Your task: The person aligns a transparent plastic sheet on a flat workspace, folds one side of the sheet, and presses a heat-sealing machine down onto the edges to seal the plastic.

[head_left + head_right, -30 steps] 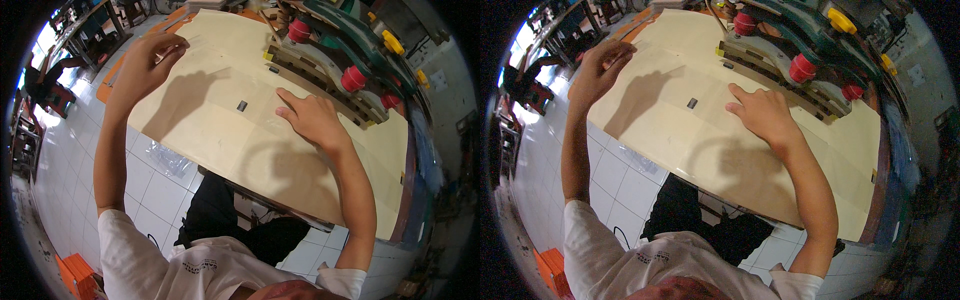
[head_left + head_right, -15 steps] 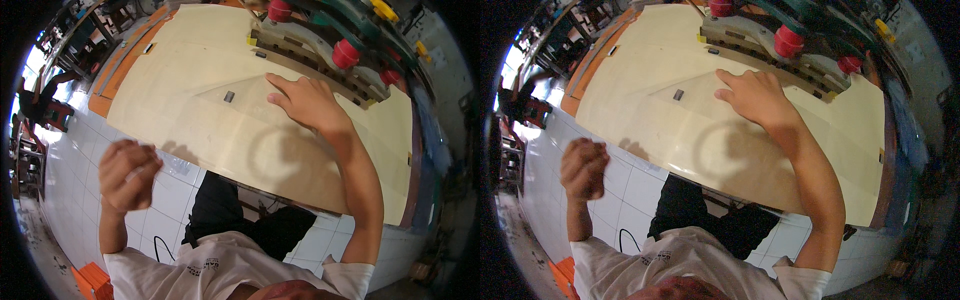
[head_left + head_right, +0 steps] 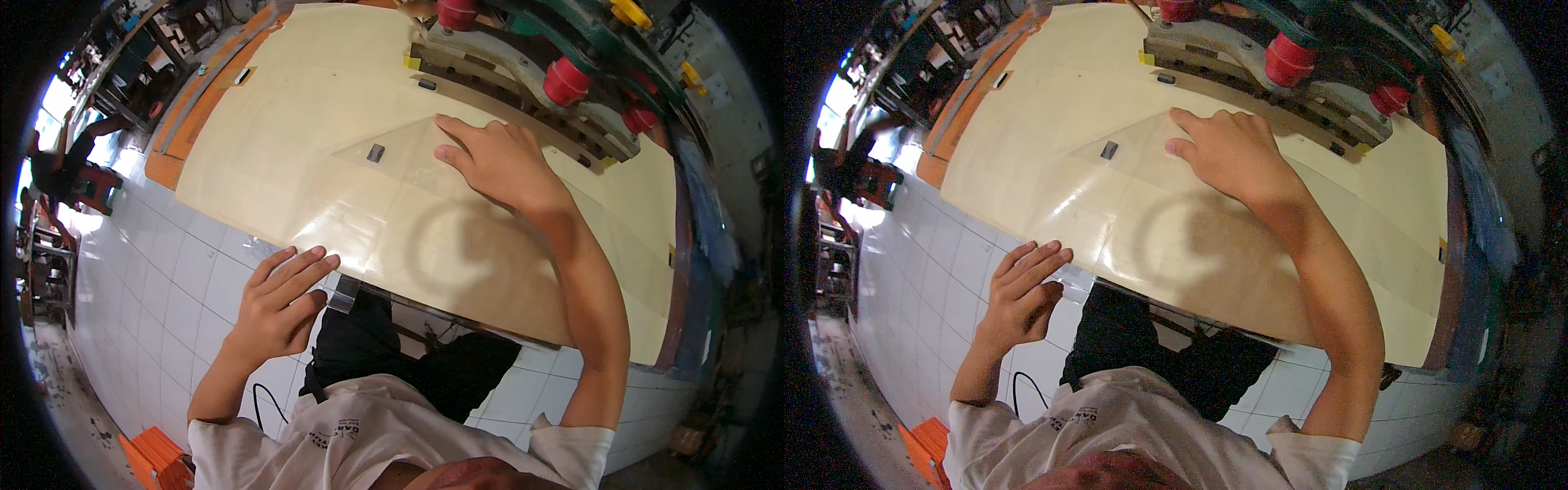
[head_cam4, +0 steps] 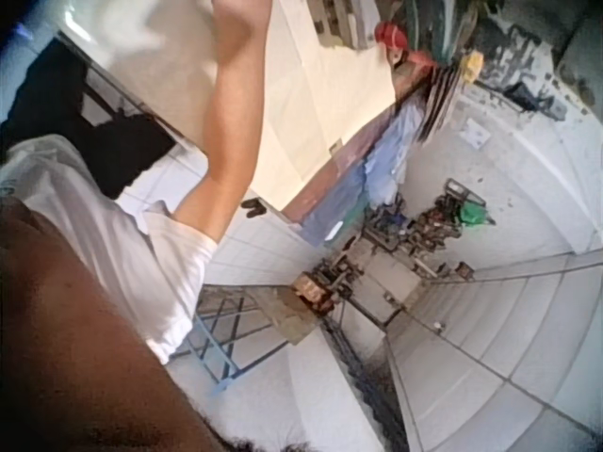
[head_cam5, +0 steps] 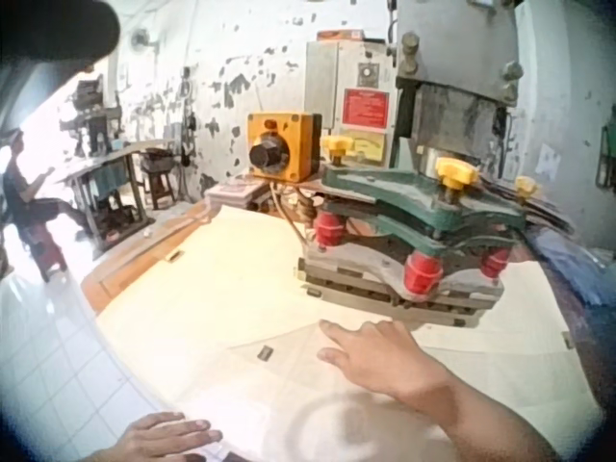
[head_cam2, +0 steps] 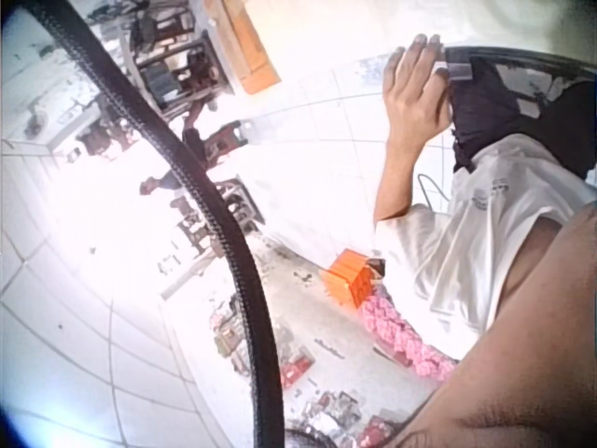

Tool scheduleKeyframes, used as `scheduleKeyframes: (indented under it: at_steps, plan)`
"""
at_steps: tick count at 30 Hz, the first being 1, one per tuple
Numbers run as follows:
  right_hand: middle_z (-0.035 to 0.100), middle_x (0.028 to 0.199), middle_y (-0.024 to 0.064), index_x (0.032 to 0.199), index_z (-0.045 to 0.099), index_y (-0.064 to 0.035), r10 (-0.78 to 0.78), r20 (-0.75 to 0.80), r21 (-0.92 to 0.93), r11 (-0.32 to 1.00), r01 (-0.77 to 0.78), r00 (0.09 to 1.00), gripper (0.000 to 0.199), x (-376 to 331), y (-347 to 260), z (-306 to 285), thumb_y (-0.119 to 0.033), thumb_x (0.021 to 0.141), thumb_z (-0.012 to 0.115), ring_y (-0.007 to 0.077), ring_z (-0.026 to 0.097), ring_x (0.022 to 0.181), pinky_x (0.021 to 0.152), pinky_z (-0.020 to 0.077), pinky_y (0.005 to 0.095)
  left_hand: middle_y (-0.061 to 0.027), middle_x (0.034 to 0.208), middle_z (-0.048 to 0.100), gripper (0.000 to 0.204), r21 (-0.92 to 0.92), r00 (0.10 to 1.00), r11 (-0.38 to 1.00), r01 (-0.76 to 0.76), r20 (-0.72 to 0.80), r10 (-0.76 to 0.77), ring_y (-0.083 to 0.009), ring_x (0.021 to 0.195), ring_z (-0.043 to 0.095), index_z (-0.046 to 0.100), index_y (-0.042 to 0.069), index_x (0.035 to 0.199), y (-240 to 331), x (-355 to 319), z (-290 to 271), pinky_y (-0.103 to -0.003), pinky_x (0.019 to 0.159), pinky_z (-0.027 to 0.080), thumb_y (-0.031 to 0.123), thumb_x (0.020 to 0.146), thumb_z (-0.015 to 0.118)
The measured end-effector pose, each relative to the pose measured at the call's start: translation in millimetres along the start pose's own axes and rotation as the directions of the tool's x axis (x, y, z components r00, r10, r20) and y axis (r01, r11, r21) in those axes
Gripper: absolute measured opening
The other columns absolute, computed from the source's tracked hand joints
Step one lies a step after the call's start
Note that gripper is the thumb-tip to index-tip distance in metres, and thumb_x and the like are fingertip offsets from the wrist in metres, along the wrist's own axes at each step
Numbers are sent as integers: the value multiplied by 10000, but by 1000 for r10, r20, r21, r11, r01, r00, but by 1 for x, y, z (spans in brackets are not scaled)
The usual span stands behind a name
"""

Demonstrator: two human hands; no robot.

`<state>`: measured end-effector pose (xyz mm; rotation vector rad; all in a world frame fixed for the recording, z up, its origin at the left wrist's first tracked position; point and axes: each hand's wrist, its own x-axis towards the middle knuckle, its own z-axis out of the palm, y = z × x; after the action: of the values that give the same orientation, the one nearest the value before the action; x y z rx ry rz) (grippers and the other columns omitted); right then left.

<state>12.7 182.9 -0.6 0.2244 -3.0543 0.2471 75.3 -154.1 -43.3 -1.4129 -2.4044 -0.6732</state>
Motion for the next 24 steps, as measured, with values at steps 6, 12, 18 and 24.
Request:
scheduleKeyframes:
  at_steps: [6,12,18,24]
  plan:
    - [705,847,196,1387,581,-191,44,-5,1,999,-44,999,484,-6,-5,-1,-425,963,587,416,668,899,841,508,488,-99,1262,683,106,-10,1000,1000,25,-4,-25,-271,1224,623,588,72,732,1,1,0,-456,1019,477,36,728,688]
    - [694,818,142,1415,557,-235,-139,-167,0,990,141,976,449,-8,-6,14,-250,966,563,395,661,754,672,527,468,-99,1261,683,94,-30,999,999,34,13,-34,-272,1225,622,583,68,733,1,2,-3,-455,1021,477,23,714,664]
    - [677,829,122,1466,504,-263,-176,-76,-157,974,163,981,600,-5,-3,15,-89,891,501,372,651,739,686,497,495,-104,1259,682,99,-42,1000,999,19,17,-19,-278,1219,624,578,72,728,-2,3,-1,-458,1018,479,33,713,668]
    - [684,865,139,1455,520,-262,-102,-18,-135,986,98,995,582,-2,-8,13,-103,896,490,382,655,797,751,480,517,-106,1254,685,112,-17,1000,1000,0,12,0,-285,1212,627,567,72,716,-2,5,-2,-459,1014,484,39,719,673]
